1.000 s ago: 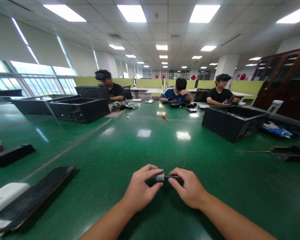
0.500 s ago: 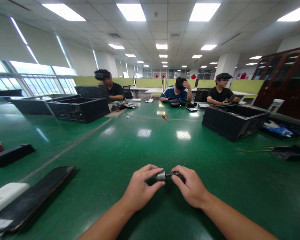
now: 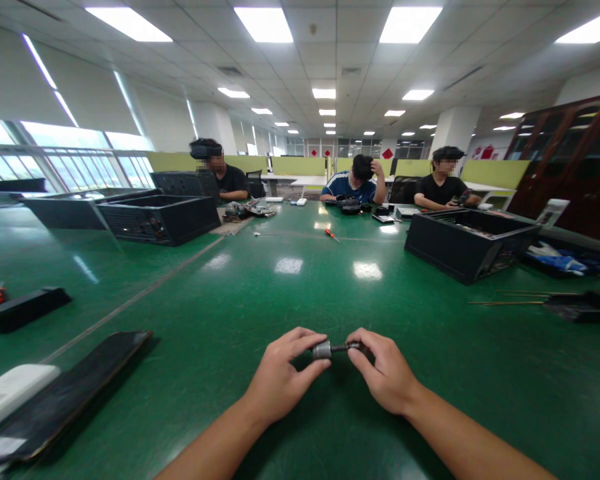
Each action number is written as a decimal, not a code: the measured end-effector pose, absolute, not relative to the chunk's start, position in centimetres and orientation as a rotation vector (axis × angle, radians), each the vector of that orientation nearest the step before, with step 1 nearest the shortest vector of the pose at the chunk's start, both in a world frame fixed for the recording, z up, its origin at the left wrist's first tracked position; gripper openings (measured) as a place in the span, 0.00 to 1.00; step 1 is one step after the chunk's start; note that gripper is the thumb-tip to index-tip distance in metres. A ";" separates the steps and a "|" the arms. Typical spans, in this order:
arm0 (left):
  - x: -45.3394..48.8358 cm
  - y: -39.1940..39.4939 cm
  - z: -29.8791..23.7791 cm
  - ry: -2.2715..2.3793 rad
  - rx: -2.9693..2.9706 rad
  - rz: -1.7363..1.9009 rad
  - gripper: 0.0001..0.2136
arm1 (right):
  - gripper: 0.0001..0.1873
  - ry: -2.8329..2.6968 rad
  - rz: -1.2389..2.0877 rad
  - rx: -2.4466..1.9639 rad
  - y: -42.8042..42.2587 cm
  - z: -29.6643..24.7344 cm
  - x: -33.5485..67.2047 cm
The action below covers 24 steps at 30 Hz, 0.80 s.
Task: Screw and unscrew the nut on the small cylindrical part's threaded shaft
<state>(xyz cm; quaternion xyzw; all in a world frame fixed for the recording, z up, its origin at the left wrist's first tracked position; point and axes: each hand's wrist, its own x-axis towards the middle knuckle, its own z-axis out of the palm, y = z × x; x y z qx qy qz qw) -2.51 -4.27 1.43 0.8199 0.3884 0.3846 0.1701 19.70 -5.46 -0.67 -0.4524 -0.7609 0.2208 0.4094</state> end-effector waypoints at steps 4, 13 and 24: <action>-2.4 -4.4 1.6 1.106 2.337 1.087 0.13 | 0.14 -1.890 0.564 -1.202 -5.2 -0.8 19.8; -2.5 -4.2 1.4 1.103 2.311 1.070 0.13 | 0.25 -1.758 0.797 -1.176 -4.5 -2.0 20.1; -2.7 -3.6 1.1 1.223 2.076 1.094 0.11 | 0.26 -1.316 1.176 -1.001 -3.5 -2.1 20.4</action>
